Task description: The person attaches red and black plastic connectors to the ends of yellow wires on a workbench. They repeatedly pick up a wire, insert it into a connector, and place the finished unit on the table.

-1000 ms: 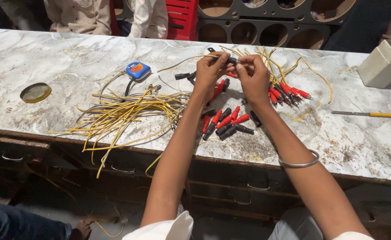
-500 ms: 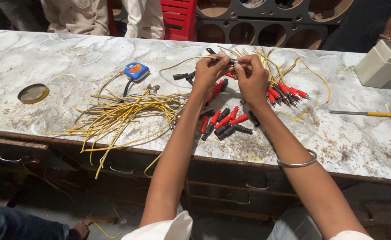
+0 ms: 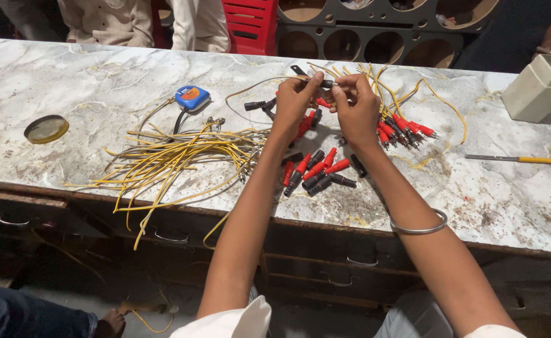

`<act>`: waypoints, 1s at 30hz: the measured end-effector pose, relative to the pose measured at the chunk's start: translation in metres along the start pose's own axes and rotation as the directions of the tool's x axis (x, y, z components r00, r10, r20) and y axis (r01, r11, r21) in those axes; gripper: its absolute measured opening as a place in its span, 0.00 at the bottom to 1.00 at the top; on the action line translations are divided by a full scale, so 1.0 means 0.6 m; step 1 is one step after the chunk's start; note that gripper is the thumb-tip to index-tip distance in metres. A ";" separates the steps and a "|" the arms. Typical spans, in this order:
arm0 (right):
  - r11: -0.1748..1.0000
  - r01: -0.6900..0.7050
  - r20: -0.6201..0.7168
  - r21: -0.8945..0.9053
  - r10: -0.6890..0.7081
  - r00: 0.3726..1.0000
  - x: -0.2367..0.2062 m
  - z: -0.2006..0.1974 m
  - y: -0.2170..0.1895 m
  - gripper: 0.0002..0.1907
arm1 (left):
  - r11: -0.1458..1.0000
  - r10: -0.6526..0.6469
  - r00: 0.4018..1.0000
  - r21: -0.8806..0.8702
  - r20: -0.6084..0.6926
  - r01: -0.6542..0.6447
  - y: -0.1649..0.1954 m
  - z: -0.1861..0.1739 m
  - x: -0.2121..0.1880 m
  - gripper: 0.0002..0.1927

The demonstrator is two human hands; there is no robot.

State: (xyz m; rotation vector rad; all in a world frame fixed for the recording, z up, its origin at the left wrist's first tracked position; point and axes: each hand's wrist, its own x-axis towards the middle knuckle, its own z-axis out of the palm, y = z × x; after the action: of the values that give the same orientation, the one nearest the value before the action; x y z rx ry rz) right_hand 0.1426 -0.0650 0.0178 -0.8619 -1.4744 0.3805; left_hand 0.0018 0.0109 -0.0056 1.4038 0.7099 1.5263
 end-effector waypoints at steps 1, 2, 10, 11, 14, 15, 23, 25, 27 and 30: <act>1.000 0.006 0.003 0.005 -0.006 1.000 0.001 0.001 0.000 0.05 | 0.999 0.000 1.000 -0.043 0.008 0.000 0.000 -0.001 0.000 0.22; 1.000 0.010 0.006 0.009 -0.010 1.000 0.000 0.001 0.001 0.05 | 0.996 0.000 1.000 -0.086 0.016 0.002 0.000 -0.001 0.000 0.21; 1.000 0.019 0.004 0.011 -0.019 1.000 -0.001 0.001 0.001 0.05 | 0.983 -0.008 1.000 -0.183 0.023 0.012 0.002 -0.001 -0.002 0.18; 1.000 0.017 0.004 0.011 -0.018 1.000 -0.001 0.001 0.000 0.05 | 0.982 -0.024 0.999 -0.185 0.029 0.029 0.003 -0.001 -0.002 0.20; 1.000 0.013 -0.001 0.007 -0.013 1.000 -0.001 0.001 -0.001 0.05 | 0.986 -0.005 1.000 -0.166 0.028 0.010 0.004 0.000 -0.005 0.23; 1.000 0.012 -0.002 0.008 -0.012 1.000 -0.001 0.002 -0.001 0.05 | 0.988 0.014 1.000 -0.154 0.022 -0.010 0.004 0.000 -0.006 0.23; 0.999 -0.001 0.016 0.042 0.000 1.000 0.000 -0.001 0.003 0.04 | 0.999 -0.004 0.999 0.044 -0.053 0.007 0.008 0.004 -0.006 0.22; 0.999 -0.002 0.013 0.035 0.002 1.000 0.002 -0.003 0.004 0.04 | 0.983 0.004 0.994 0.185 -0.105 0.016 0.008 0.005 -0.005 0.25; 0.999 -0.006 0.009 0.036 0.005 1.000 0.002 -0.001 0.006 0.04 | 0.969 0.033 0.993 0.248 -0.110 -0.005 0.007 0.004 -0.005 0.26; 0.999 0.015 0.011 0.031 -0.015 1.000 0.002 -0.001 0.006 0.05 | 0.997 0.073 0.997 0.013 -0.028 -0.072 0.004 0.003 -0.005 0.21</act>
State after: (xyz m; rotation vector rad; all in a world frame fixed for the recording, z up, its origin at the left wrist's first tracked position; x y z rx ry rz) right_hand 0.1446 -0.0621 0.0161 -0.8247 -1.4806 0.3967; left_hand 0.0026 0.0067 -0.0046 1.4324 0.6932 1.6039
